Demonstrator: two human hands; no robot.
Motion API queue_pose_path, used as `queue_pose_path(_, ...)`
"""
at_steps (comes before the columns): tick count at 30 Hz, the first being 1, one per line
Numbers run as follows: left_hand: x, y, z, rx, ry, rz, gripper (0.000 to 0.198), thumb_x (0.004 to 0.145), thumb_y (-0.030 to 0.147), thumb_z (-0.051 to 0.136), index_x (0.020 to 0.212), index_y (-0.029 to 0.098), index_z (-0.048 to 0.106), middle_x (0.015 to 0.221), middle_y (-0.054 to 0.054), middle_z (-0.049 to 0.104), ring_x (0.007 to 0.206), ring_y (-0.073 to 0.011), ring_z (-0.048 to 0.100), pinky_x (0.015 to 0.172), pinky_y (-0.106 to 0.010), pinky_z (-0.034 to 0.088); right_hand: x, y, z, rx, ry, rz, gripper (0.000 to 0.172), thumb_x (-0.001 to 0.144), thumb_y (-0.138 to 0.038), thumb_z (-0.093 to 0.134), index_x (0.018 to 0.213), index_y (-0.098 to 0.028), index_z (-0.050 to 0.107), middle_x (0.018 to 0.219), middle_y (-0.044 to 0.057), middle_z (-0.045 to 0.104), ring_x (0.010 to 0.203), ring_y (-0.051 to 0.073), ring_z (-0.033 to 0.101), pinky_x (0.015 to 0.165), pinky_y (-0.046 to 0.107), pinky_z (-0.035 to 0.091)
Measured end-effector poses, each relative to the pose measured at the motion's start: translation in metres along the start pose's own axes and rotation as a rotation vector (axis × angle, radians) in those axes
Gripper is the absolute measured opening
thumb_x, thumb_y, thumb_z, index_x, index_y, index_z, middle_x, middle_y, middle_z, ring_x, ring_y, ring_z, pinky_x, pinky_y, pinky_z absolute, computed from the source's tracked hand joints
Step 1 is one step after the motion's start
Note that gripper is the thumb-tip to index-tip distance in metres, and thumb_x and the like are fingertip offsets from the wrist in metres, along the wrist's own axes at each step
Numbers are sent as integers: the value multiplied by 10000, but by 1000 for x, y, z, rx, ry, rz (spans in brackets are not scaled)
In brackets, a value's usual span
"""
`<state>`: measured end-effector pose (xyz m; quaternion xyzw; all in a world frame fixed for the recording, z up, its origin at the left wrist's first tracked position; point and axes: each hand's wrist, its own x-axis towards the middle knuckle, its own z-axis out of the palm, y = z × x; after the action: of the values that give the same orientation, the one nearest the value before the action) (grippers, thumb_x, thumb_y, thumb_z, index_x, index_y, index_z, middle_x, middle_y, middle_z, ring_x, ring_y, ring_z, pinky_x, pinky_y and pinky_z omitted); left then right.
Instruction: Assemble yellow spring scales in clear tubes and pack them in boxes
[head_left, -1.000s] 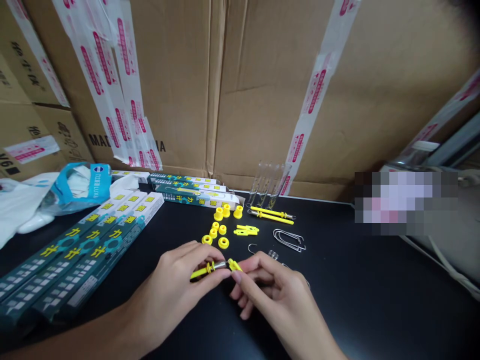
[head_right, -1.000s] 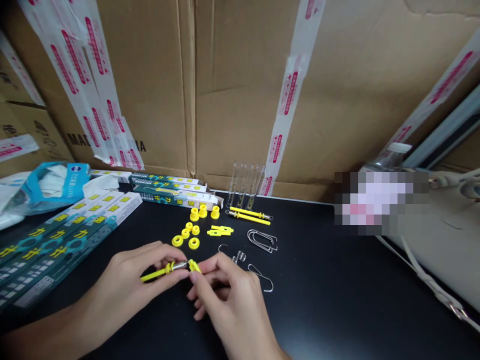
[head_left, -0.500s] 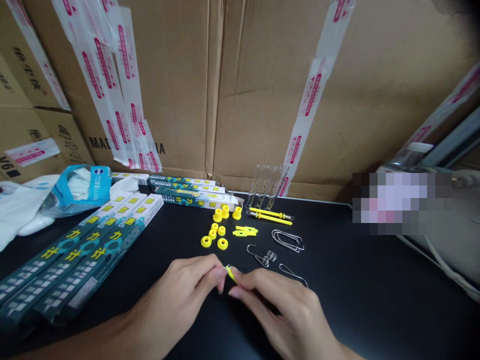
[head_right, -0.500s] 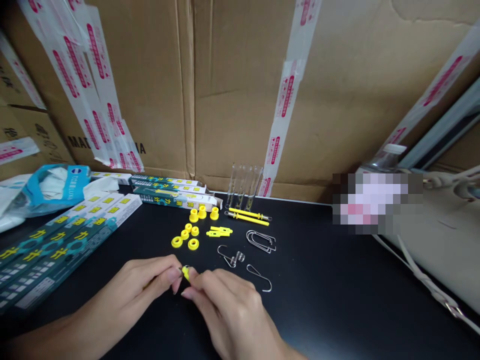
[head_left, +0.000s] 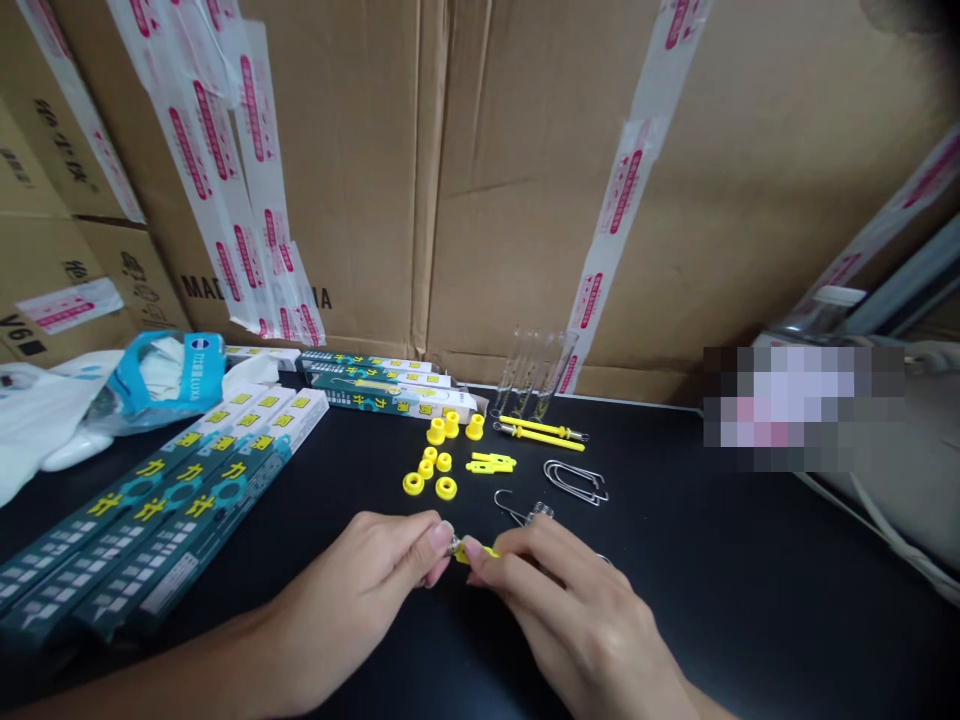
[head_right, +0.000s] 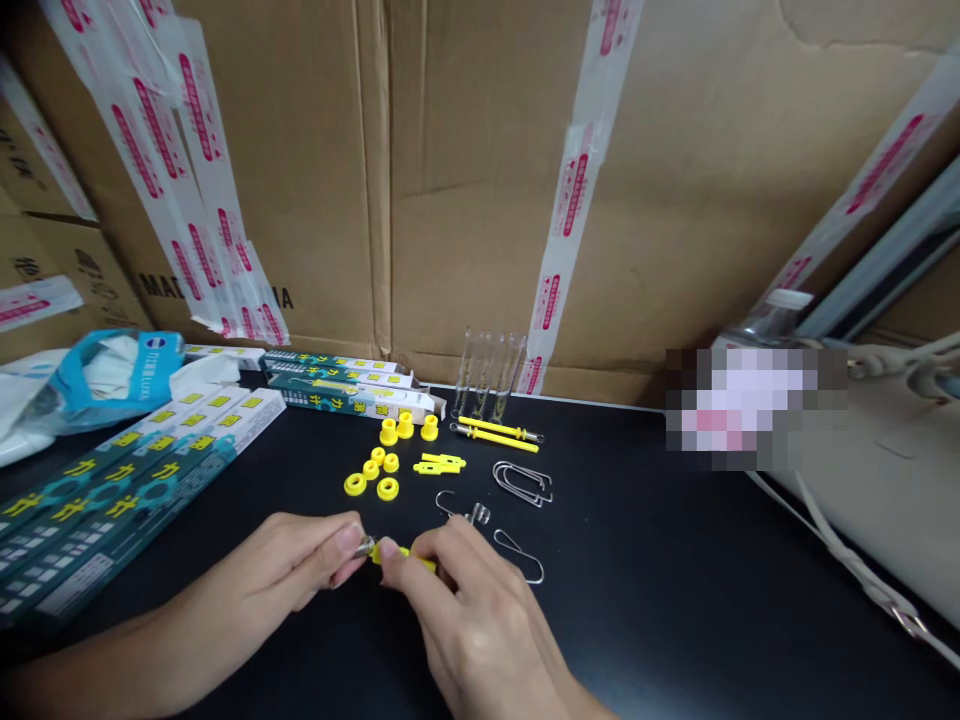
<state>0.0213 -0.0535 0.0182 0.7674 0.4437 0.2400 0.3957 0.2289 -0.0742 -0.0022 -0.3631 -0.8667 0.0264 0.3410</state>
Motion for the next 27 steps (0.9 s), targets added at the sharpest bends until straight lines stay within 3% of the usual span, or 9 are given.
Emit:
queue_pose_path(3, 0, 1, 0, -8, 23, -28, 431, 1037, 424, 284, 687, 223, 435, 652, 58, 445, 630, -145, 419, 636, -258, 330, 4, 1, -2, 61, 65, 43, 174, 967, -103, 551, 904, -196, 683, 772, 38, 698, 656, 174, 608, 611, 278, 512)
queue_pose_path(7, -1, 1, -1, 4, 13, -46, 442, 1046, 421, 306, 697, 216, 484, 651, 62, 460, 630, -135, 445, 630, -247, 331, 10, 5, -8, 211, 164, 221, 104, 858, -156, 739, 934, -224, 719, 748, -1, 707, 609, 156, 620, 577, 252, 511)
queue_pose_path(12, -3, 4, -3, 31, -35, -30, 407, 1024, 402, 383, 761, 215, 631, 621, 65, 499, 601, -124, 480, 584, -226, 333, 15, 10, -15, 503, 111, 449, 47, 810, -251, 799, 783, -254, 761, 781, -2, 730, 707, 173, 674, 663, 262, 532)
queue_pose_path(16, 0, 2, -5, -155, -101, -103, 411, 1011, 476, 398, 918, 199, 686, 575, 68, 521, 461, -99, 421, 447, -202, 308, 21, 14, -20, 884, 109, 642, 159, 769, -345, 827, 759, -216, 733, 889, 30, 762, 825, 191, 707, 738, 268, 571)
queue_pose_path(21, 4, -5, -5, -342, -117, -188, 498, 966, 598, 431, 952, 163, 672, 578, 56, 554, 395, -77, 412, 381, -170, 356, 25, 17, -27, 1186, 90, 722, 177, 831, -341, 785, 835, -186, 700, 1119, 77, 750, 963, 199, 722, 905, 319, 573)
queue_pose_path(23, 5, -8, -5, -400, -130, -223, 532, 936, 647, 458, 934, 158, 670, 571, 51, 565, 390, -75, 442, 378, -163, 380, 26, 18, -28, 1261, 66, 743, 189, 835, -347, 785, 883, -184, 702, 1084, 80, 763, 996, 206, 725, 952, 336, 559)
queue_pose_path(27, 8, -12, -4, -531, -201, -277, 551, 885, 693, 523, 887, 159, 657, 556, 35, 609, 389, -81, 526, 382, -153, 406, 27, 20, -28, 1282, 78, 770, 249, 780, -362, 833, 906, -180, 719, 944, 68, 791, 884, 196, 753, 911, 331, 582)
